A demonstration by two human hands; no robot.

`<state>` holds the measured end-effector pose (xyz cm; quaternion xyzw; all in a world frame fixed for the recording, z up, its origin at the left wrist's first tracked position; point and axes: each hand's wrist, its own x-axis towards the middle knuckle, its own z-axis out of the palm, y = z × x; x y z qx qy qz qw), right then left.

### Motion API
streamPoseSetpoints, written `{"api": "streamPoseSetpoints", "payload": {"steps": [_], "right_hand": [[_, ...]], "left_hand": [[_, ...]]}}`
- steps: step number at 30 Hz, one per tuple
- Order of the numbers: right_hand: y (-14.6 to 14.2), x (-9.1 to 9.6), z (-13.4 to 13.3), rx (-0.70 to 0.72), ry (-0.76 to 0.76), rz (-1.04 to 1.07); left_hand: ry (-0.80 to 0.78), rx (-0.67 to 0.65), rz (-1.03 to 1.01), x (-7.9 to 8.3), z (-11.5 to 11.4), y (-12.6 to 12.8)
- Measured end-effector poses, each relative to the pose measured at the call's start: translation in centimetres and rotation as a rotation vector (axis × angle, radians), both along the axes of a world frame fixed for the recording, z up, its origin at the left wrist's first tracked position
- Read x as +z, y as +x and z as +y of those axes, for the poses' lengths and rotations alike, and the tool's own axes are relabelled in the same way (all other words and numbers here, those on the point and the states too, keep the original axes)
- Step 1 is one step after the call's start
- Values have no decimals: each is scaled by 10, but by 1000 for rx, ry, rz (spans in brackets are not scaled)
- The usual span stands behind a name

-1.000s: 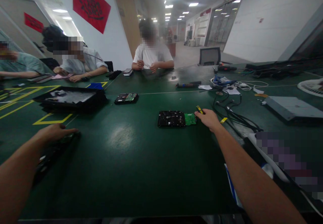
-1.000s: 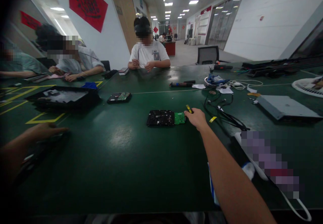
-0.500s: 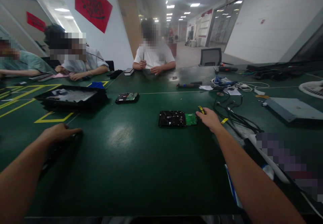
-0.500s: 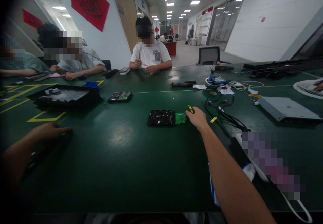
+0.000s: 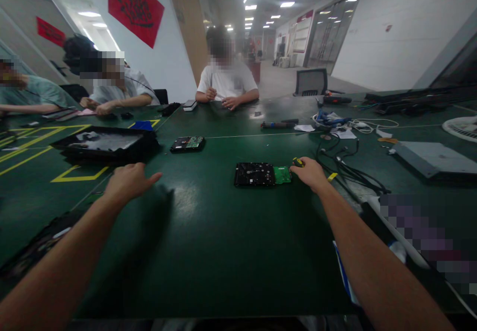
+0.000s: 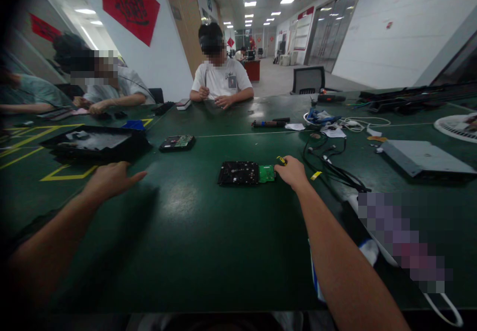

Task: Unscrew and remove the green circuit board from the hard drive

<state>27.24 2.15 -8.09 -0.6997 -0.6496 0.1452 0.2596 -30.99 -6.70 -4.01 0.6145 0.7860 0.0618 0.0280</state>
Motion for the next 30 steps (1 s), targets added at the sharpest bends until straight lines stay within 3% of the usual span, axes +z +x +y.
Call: {"api": "streamPoseSetpoints", "payload": {"steps": [2, 6, 8, 10, 13, 16, 20, 26, 30], "right_hand": [[-3, 0, -1, 45, -24, 3], [-8, -1, -2, 156, -71, -70], [-10, -1, -1, 185, -75, -98], [-12, -2, 0, 194, -73, -95], [-15, -4, 0, 169, -69, -57], [-18, -5, 0, 113, -76, 18], [-19, -6, 0, 73, -110, 222], [-16, -5, -1, 112, -305, 653], [-11, -3, -1, 115, -354, 781]], "left_hand": [[64, -130, 93, -6, 9, 73], [212, -513, -36, -29, 18, 212], [266, -651, -105, -41, 22, 261], [276, -755, -148, -51, 27, 291], [237, -787, -126, -62, 33, 309], [228, -771, -114, -66, 35, 308], [207, -765, -79, -62, 31, 306], [181, -758, -44, -53, 24, 302], [181, -754, -48, -53, 22, 286]]}}
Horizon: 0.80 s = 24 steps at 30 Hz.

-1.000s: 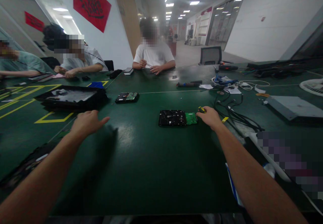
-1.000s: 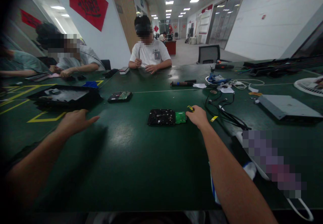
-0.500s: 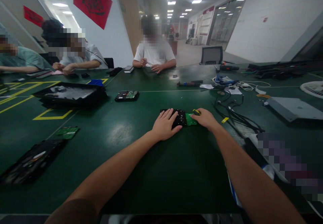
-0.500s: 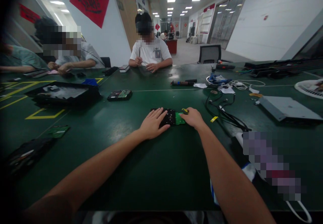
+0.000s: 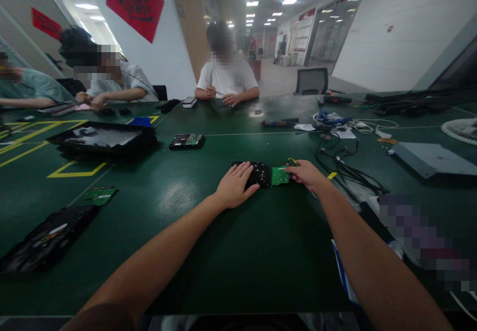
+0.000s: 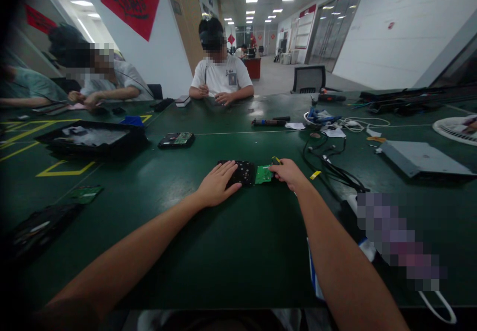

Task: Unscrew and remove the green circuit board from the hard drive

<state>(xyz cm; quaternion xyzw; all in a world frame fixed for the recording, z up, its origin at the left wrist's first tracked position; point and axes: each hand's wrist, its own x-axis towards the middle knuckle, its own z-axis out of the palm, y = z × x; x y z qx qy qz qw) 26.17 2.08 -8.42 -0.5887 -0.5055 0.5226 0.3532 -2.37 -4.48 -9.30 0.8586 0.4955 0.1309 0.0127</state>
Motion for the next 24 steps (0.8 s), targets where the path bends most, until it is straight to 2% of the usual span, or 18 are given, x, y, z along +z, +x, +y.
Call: {"api": "streamPoseSetpoints", "payload": {"steps": [6, 12, 15, 18, 21, 24], "right_hand": [[10, 6, 1, 19, -75, 118], [13, 7, 0, 42, -99, 212], [13, 7, 0, 59, -69, 208], [12, 9, -2, 47, -27, 192], [10, 15, -5, -5, 35, 151], [6, 22, -7, -51, 104, 91]], "left_hand": [[21, 30, -8, -3, 4, -19], [67, 33, -22, 0, 6, -19], [151, -8, -25, 3, -2, -6], [209, -173, -43, 8, -16, 18], [185, -323, -45, 13, -27, 40], [166, -349, -33, 16, -31, 48]]}}
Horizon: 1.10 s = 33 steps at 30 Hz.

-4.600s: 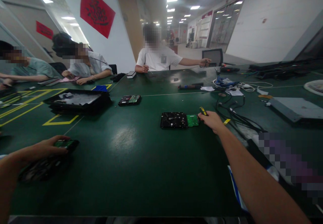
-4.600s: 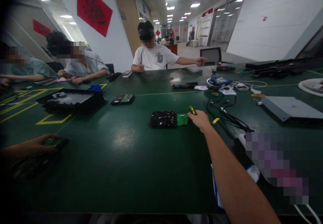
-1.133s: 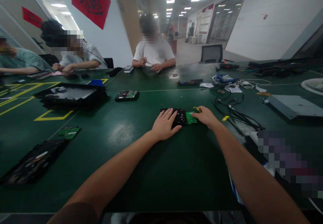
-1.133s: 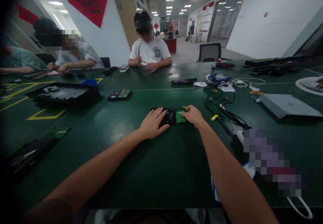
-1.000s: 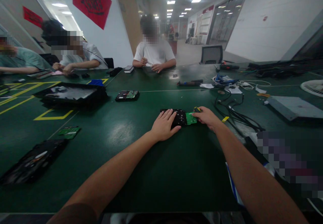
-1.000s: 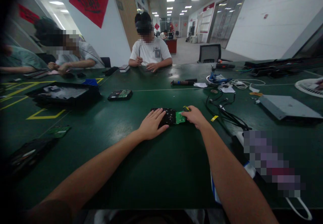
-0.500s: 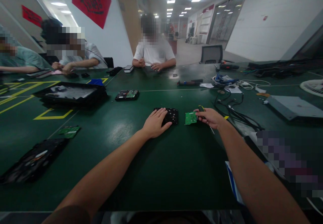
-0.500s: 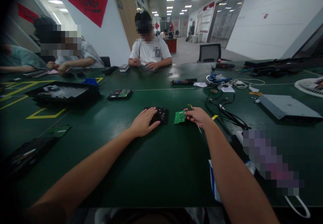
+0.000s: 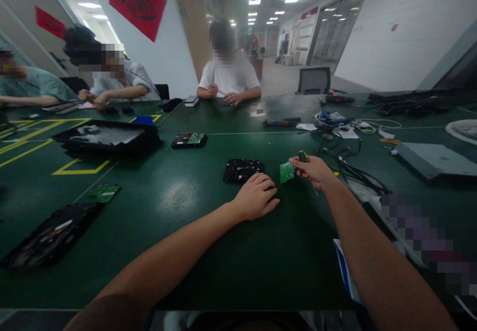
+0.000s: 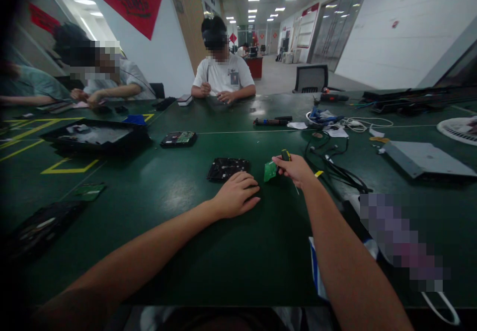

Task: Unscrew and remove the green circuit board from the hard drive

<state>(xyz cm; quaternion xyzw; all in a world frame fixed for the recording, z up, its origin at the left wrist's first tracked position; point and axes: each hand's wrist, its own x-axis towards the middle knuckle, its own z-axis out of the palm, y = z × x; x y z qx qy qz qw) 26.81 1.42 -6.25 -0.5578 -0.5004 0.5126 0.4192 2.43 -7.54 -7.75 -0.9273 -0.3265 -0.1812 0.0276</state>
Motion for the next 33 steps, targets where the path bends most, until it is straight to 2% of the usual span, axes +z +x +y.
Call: {"api": "streamPoseSetpoints", "payload": {"steps": [4, 8, 14, 22, 33], "right_hand": [[-4, 4, 2, -24, 8, -11], [-4, 4, 3, -14, -53, 42], [-13, 5, -3, 66, -18, 80], [-36, 0, -3, 50, 37, 28], [-23, -4, 3, -37, 63, 50]], "left_hand": [[-23, 78, 16, -1, 4, -3], [-32, 73, 48, -4, 7, -4], [-2, 136, 5, -3, 4, -7], [-13, 115, -19, -4, 3, -4], [-56, 169, -32, -4, 18, 8]]}}
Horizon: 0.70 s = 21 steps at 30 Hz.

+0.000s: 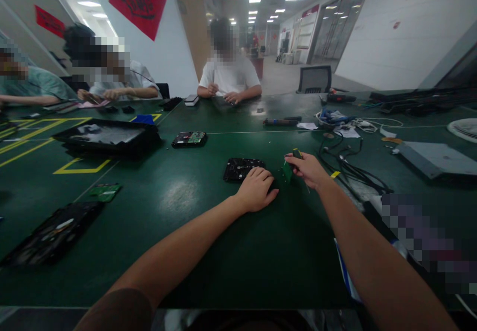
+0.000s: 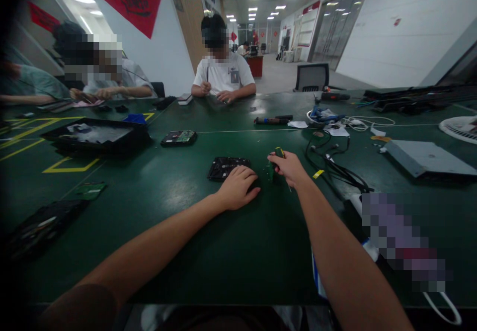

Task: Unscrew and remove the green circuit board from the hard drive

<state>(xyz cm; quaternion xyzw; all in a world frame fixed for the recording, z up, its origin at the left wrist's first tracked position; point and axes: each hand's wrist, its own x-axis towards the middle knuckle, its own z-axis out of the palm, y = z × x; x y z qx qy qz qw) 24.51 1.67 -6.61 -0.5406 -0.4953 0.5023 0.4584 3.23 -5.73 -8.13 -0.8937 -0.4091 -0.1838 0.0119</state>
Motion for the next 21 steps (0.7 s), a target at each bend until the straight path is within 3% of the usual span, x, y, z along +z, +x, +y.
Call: {"api": "streamPoseSetpoints", "payload": {"steps": [9, 21], "right_hand": [[13, -5, 1, -47, -38, 47], [12, -5, 0, -86, -17, 66]], "left_hand": [[37, 54, -3, -1, -5, -3], [57, 31, 55, -6, 18, 25]]}}
